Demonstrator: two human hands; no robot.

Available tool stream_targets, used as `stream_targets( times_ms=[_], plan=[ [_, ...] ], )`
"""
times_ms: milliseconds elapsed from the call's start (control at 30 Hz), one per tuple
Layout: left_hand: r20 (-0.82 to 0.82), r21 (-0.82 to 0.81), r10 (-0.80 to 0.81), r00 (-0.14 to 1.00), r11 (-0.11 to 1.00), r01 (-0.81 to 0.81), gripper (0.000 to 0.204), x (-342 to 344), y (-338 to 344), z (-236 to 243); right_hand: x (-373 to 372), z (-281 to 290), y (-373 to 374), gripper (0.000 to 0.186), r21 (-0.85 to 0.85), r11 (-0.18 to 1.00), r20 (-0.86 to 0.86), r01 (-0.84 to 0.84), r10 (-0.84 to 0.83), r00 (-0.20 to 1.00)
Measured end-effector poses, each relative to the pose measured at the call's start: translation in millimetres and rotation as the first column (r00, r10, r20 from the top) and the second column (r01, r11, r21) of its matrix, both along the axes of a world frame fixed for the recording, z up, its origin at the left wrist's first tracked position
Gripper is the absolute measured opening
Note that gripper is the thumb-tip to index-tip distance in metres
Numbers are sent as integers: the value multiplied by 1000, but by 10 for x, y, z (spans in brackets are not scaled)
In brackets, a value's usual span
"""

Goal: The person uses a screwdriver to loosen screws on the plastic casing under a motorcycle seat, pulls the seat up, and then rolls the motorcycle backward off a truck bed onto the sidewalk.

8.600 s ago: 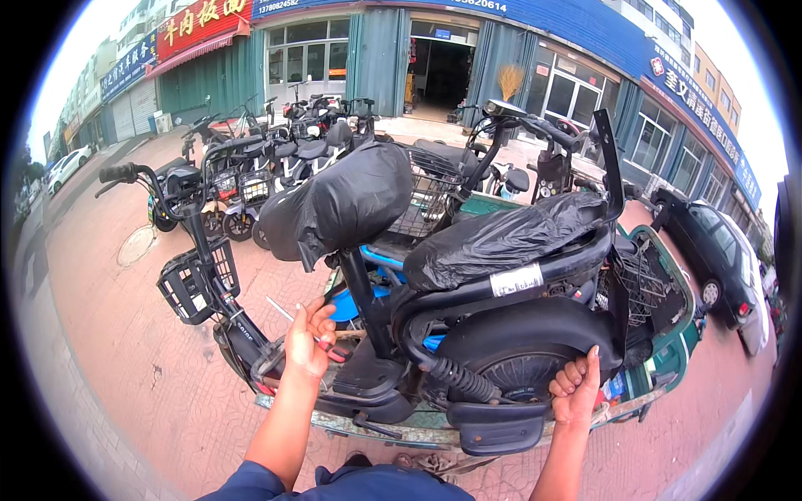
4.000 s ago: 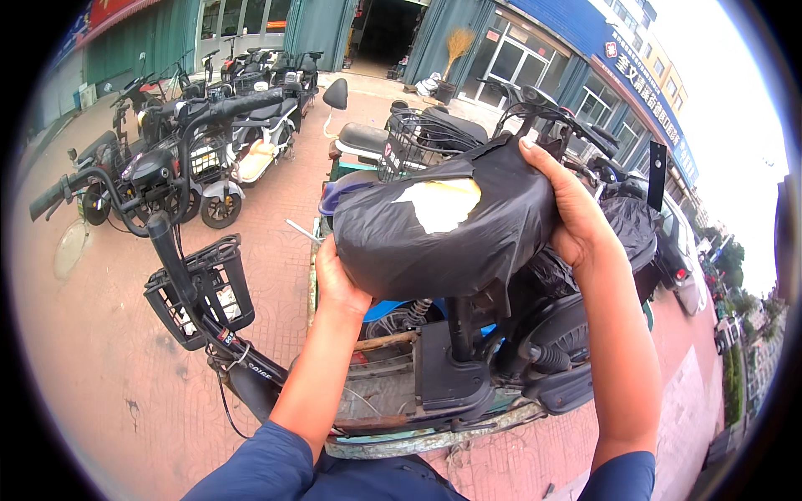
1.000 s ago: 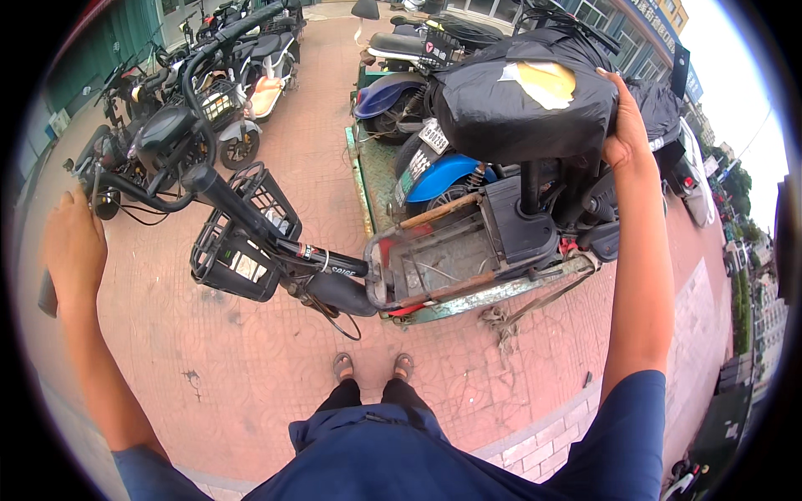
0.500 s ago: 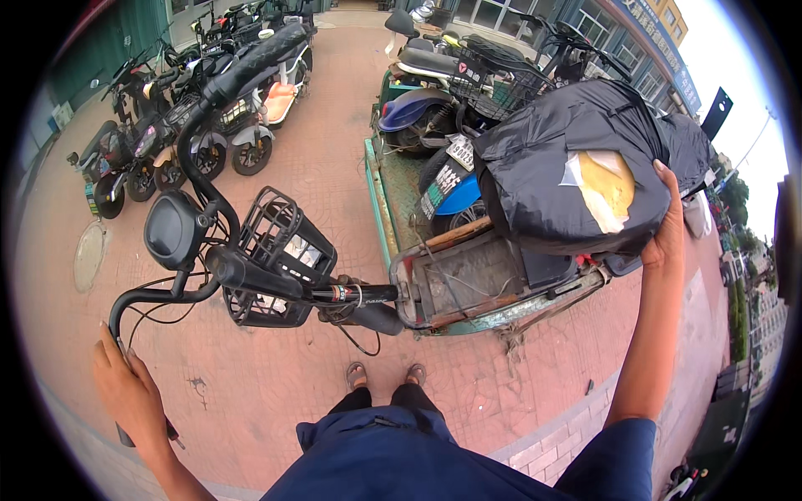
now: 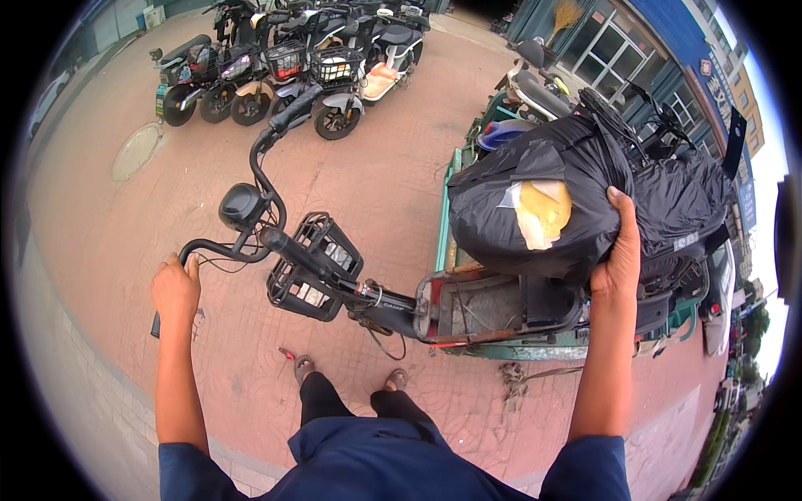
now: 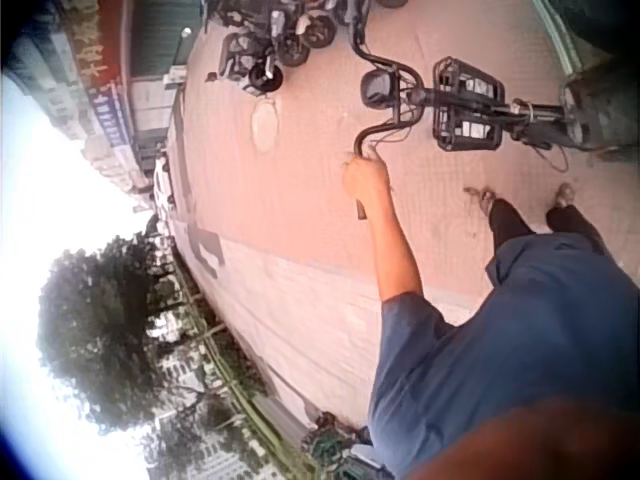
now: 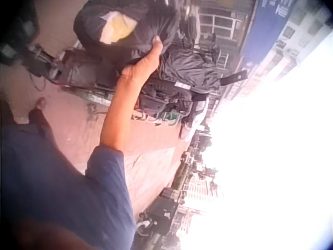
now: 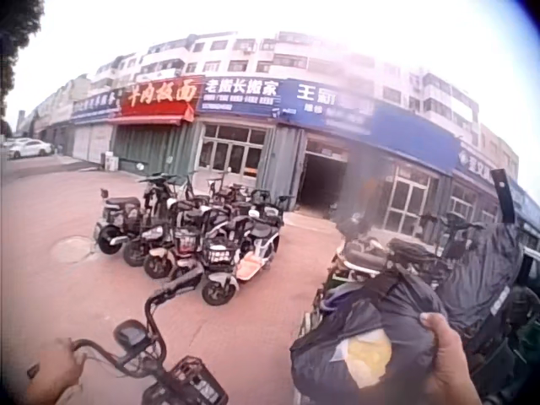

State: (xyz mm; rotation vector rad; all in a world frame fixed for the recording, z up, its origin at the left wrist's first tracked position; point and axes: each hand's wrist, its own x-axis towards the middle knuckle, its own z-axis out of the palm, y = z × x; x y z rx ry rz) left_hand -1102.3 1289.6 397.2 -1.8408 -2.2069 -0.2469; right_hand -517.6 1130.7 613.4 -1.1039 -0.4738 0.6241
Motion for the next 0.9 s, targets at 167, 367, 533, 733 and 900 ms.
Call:
stream_targets(
  times_ms=[167, 367, 533, 733, 900],
  plan=[
    [478, -466, 194, 857, 883, 60, 70, -613, 199, -24, -111, 10, 176, 32, 10, 1000, -30, -1, 1, 1000],
    [769, -395, 159, 619, 880, 264, 44, -732, -237, 272, -318, 95, 160, 43, -41, 998, -27, 56, -57, 998],
    [548, -90, -319, 773, 896, 434, 28, -1152, -159, -439, -396, 87, 89, 41, -53, 992, -3, 119, -119, 993],
    [804, -336, 125, 581, 903, 270, 22, -997, 147, -197, -671, 49, 274, 40, -46, 988, 32, 147, -146, 989],
    [833, -487, 292, 469, 789, 375, 18, -1204, 773, -701, -1019, -135, 520, 51, -61, 980, 102, 188, -182, 978]
  ],
)
